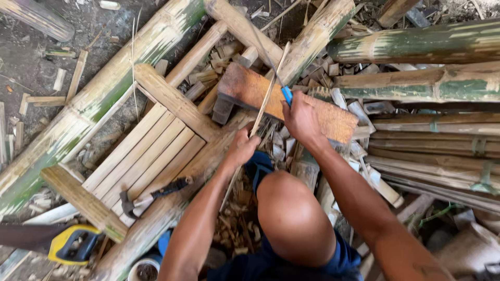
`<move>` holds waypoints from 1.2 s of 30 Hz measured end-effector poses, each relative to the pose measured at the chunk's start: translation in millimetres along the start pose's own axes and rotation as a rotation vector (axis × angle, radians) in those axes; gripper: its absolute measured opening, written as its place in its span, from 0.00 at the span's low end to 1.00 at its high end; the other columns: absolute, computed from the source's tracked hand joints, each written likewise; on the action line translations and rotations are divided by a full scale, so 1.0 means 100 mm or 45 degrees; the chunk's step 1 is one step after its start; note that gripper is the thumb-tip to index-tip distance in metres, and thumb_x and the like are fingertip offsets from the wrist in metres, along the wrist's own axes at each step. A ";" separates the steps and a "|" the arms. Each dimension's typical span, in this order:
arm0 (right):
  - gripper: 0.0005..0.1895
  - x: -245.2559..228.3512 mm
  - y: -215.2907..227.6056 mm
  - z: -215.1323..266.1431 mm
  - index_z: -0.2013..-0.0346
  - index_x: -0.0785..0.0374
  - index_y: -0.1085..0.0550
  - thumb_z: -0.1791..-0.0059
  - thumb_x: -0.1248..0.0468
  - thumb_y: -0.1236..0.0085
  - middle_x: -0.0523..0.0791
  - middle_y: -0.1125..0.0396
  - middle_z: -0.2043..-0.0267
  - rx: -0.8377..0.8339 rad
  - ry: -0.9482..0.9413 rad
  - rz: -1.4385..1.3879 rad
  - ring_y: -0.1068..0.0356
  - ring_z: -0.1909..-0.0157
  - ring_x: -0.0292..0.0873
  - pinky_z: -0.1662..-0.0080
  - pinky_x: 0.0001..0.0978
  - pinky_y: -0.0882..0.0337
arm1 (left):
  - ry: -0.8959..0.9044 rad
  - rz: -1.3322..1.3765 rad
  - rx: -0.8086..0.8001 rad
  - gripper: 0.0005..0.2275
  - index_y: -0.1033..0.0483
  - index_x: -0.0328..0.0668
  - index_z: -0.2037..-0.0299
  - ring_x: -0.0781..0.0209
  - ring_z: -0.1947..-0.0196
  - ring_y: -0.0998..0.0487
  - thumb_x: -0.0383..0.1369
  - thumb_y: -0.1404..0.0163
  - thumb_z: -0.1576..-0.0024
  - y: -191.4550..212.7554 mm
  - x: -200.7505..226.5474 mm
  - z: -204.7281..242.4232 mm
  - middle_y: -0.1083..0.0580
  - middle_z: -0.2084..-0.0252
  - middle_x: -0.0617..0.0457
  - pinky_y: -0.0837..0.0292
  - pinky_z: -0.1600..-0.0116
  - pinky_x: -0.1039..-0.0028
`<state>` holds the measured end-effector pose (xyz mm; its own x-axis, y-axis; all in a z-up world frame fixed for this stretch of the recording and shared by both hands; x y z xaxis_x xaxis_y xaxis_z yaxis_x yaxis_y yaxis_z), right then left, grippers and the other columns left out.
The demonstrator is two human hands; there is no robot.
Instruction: The person assembles a bamboo frame by placing thin bamboo slats into a larger frame and securing them with nails using a hammer. The person also uses a saw to trim excess bamboo pieces.
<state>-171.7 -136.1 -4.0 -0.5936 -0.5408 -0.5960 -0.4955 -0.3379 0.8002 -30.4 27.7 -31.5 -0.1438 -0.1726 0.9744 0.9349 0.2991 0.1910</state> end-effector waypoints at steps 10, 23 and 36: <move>0.16 0.16 -0.01 -0.04 0.53 0.71 0.38 0.42 0.59 0.50 0.57 0.32 0.77 0.069 -0.045 0.022 0.30 0.80 0.60 0.77 0.53 0.32 | 0.015 -0.113 0.049 0.22 0.29 0.37 0.39 0.56 0.68 0.21 0.30 0.52 0.46 0.11 -0.04 -0.23 0.21 0.61 0.44 0.26 0.62 0.61; 0.17 0.05 0.08 0.14 0.51 0.69 0.34 0.45 0.57 0.48 0.64 0.30 0.70 0.121 -0.145 -0.045 0.29 0.68 0.71 0.65 0.63 0.31 | 0.378 0.244 -0.158 0.13 0.32 0.27 0.56 0.63 0.78 0.34 0.31 0.49 0.45 -0.09 -0.65 -0.10 0.33 0.74 0.52 0.40 0.75 0.69; 0.17 0.36 -0.25 0.04 0.57 0.69 0.35 0.44 0.55 0.46 0.66 0.31 0.71 -0.051 -0.191 0.043 0.30 0.65 0.73 0.64 0.65 0.30 | 0.652 -0.169 -0.219 0.16 0.21 0.23 0.56 0.67 0.83 0.29 0.36 0.46 0.40 -0.16 -0.79 -0.16 0.29 0.79 0.55 0.32 0.77 0.71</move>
<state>-183.0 -143.6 -45.9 -0.6990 -0.4320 -0.5699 -0.4501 -0.3536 0.8200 -28.7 22.0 -113.6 -0.1280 -0.6453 0.7532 0.9652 0.0937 0.2443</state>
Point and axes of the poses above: each hand's wrist, its own z-axis away from the middle knuckle, its own y-axis out of the back of the hand, x = y × z, the point moved 4 cm from there along -z, towards the middle knuckle
